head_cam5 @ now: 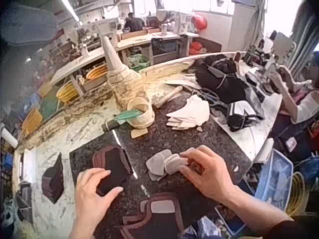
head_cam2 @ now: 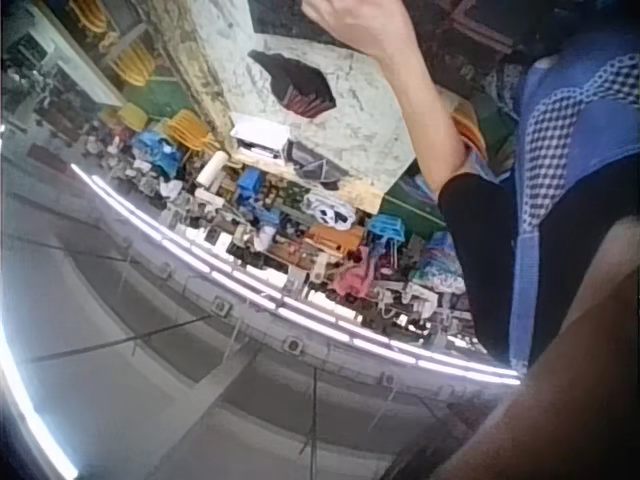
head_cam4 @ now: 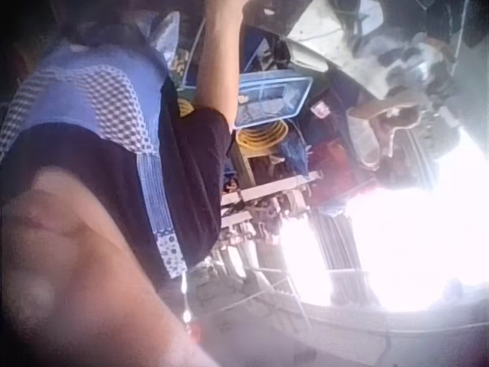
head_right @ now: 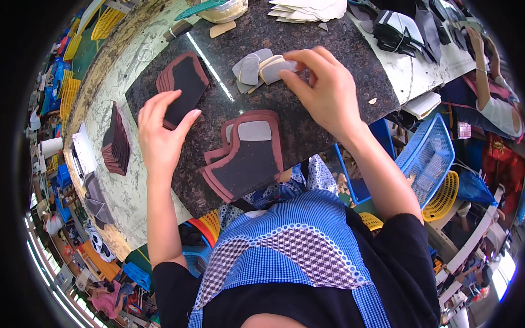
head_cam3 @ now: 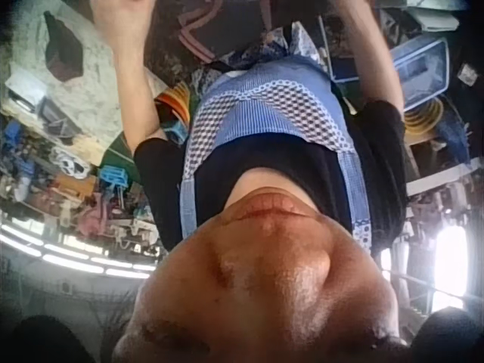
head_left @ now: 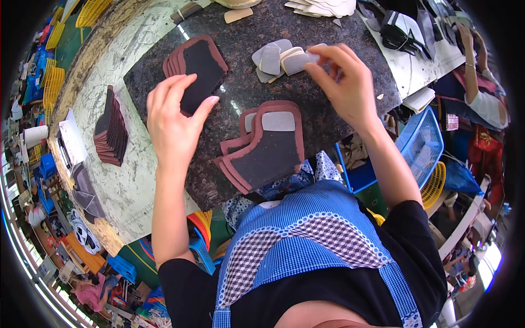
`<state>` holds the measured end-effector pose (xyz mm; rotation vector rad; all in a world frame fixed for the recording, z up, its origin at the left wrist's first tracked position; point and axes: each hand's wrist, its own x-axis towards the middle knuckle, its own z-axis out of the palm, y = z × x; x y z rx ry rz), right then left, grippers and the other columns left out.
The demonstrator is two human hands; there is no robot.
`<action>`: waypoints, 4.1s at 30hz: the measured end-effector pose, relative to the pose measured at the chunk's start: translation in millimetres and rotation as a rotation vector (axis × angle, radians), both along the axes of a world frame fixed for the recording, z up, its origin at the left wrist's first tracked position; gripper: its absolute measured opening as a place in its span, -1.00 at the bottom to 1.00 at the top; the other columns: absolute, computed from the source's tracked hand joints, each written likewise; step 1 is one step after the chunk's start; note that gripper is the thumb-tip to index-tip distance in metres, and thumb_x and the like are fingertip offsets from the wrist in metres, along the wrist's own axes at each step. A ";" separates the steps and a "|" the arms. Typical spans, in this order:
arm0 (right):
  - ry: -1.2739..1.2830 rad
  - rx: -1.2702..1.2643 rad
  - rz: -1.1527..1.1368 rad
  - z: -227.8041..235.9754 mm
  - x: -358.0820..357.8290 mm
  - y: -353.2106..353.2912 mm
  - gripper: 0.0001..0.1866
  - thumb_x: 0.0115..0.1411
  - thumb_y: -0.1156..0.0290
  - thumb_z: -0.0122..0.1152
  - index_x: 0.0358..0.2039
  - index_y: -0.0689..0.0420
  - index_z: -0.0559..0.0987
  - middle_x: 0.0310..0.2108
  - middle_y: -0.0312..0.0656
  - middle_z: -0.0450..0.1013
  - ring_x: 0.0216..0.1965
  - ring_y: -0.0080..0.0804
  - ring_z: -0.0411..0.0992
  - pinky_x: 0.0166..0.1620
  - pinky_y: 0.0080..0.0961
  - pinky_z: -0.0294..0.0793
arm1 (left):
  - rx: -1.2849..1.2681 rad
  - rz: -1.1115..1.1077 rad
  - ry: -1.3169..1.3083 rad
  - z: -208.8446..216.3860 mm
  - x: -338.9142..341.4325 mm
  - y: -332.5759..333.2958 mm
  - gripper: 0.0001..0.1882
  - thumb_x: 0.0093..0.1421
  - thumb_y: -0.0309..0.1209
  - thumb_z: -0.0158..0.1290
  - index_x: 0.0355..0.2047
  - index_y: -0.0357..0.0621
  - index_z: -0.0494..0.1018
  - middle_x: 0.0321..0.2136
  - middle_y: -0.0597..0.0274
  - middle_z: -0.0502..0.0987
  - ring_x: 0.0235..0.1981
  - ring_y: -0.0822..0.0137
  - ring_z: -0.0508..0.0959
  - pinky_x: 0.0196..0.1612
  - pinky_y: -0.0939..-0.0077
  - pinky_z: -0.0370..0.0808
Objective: The person is assembling shoe components by peeling and applying small patches or reinforcements to larger shoe sections.
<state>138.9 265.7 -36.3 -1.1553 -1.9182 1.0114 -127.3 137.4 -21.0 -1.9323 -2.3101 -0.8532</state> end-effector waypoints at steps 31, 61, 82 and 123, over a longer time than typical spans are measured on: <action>0.387 -0.856 0.409 60.2 20.3 -68.2 -0.87 0.21 0.49 0.32 -0.27 0.27 0.62 -0.38 -0.31 0.57 -0.39 -0.70 0.48 -0.31 -0.69 0.49 | -0.154 -0.270 -1.350 33.0 98.5 -50.5 -0.78 0.24 -0.58 0.21 -0.12 -0.30 0.48 -0.30 0.13 0.65 -0.31 0.45 0.65 -0.20 0.58 0.63; -0.049 -0.638 0.260 23.2 -0.3 -64.9 -0.74 0.32 0.31 0.24 -0.39 0.28 0.59 -0.62 -0.30 0.49 -0.60 -0.67 0.45 -0.56 -0.66 0.38 | -0.177 -0.034 -1.263 2.3 86.6 -34.3 -0.56 0.22 -0.50 0.25 0.05 -0.21 0.34 -0.39 0.18 0.61 -0.39 0.51 0.61 -0.29 0.62 0.56; -0.276 0.292 0.101 -15.4 -4.6 24.9 -0.76 0.09 0.28 0.43 -0.30 0.14 0.65 -0.38 -0.23 0.48 -0.33 -0.32 0.45 -0.25 -0.36 0.46 | 0.031 -0.037 -0.004 -14.2 -13.9 -2.6 -0.77 0.10 -0.31 0.32 -0.30 -0.18 0.65 -0.16 0.15 0.66 -0.14 0.14 0.64 -0.07 0.31 0.55; 0.427 -0.959 0.746 35.8 40.9 -72.5 -0.82 0.12 0.42 0.13 -0.47 0.25 0.62 -0.53 -0.22 0.55 -0.57 -0.61 0.46 -0.52 -0.68 0.39 | 0.293 -0.667 -0.515 35.1 100.3 -51.5 -0.65 -0.16 -0.57 0.40 -0.28 -0.12 0.68 -0.39 0.30 0.41 -0.40 0.37 0.50 -0.41 0.51 0.42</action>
